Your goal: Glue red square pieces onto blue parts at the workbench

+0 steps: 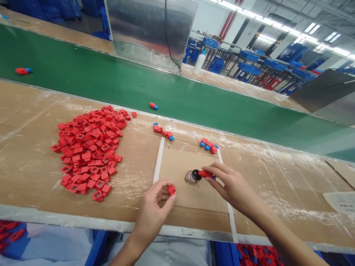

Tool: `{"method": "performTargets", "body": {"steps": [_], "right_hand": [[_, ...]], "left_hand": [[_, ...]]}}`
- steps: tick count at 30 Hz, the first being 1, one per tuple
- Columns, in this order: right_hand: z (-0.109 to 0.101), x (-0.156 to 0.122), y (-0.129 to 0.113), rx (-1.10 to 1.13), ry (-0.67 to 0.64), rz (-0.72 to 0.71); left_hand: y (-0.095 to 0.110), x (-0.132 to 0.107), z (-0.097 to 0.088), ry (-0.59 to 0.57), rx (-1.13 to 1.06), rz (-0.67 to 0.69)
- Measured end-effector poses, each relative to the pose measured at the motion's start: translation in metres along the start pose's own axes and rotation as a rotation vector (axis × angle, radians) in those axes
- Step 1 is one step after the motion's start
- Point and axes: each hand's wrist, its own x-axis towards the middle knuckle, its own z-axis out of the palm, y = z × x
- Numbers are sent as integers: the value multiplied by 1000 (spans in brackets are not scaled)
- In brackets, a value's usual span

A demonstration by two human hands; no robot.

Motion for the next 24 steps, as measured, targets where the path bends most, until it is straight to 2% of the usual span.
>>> {"method": "performTargets", "body": {"steps": [8,24], "right_hand": [[-5,1,-3,-13,7,7],[2,2,-3,-16,-12,-20]], "left_hand": [[5,-3,-6,-26,-93,-42],[6,-7,-11,-57,-125,-75]]}}
